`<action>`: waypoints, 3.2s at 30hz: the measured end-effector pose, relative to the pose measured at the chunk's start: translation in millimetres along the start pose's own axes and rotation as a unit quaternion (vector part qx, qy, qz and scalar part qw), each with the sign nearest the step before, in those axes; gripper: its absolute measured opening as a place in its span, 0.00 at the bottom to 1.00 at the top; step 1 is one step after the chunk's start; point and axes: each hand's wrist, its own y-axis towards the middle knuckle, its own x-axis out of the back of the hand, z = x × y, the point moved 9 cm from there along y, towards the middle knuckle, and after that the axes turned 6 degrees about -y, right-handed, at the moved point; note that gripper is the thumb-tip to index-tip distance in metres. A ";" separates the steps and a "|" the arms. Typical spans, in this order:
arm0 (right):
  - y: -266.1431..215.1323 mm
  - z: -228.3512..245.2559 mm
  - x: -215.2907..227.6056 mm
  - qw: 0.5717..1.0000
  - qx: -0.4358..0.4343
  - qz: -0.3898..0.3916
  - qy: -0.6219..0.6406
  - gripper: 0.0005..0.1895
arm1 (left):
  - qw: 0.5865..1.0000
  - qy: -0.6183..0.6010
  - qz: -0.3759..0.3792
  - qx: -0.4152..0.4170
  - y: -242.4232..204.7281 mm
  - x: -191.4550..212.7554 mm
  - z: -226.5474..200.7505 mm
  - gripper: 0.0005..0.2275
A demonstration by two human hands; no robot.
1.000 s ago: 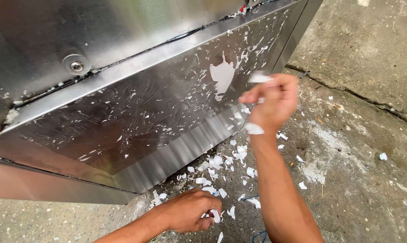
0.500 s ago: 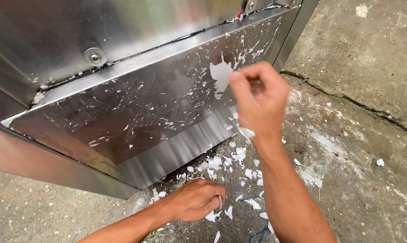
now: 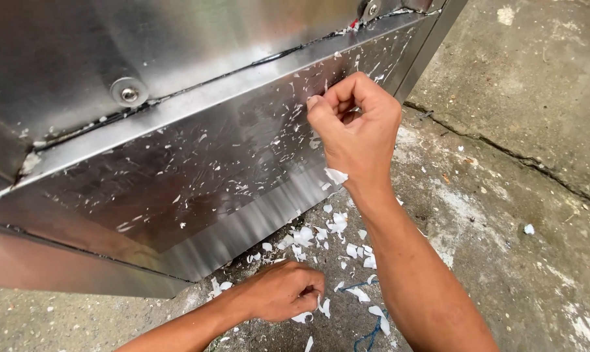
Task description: Peeling off small fragments of protective plastic film from a stainless steel appliance using fingers.
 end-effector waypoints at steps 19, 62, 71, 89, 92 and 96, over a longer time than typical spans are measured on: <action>-3.9 -18.1 -10.2 0.996 -0.063 0.008 0.062 0.11 | 0.997 -0.010 0.000 -0.080 13.0 -0.6 0.1 0.03; -24.3 9.8 -10.3 0.995 -0.037 -0.085 -0.046 0.04 | 0.523 0.612 -0.589 -0.069 -133.3 157.1 -147.1 0.10; -20.1 -11.2 -14.7 0.995 -0.035 -0.085 -0.043 0.05 | 0.521 0.615 -0.588 -0.066 -133.2 157.2 -145.6 0.11; -12.8 -12.5 -7.8 0.999 -0.024 -0.031 -0.023 0.08 | 0.556 0.588 -0.585 -0.055 -131.1 152.3 -158.4 0.11; -8.6 -12.0 -11.8 0.999 -0.029 -0.024 -0.012 0.09 | 0.570 0.581 -0.578 -0.050 -132.1 153.5 -158.8 0.11; -6.9 -21.1 -12.9 0.999 -0.034 -0.013 0.003 0.10 | 0.574 0.580 -0.574 -0.060 -130.9 154.4 -162.2 0.09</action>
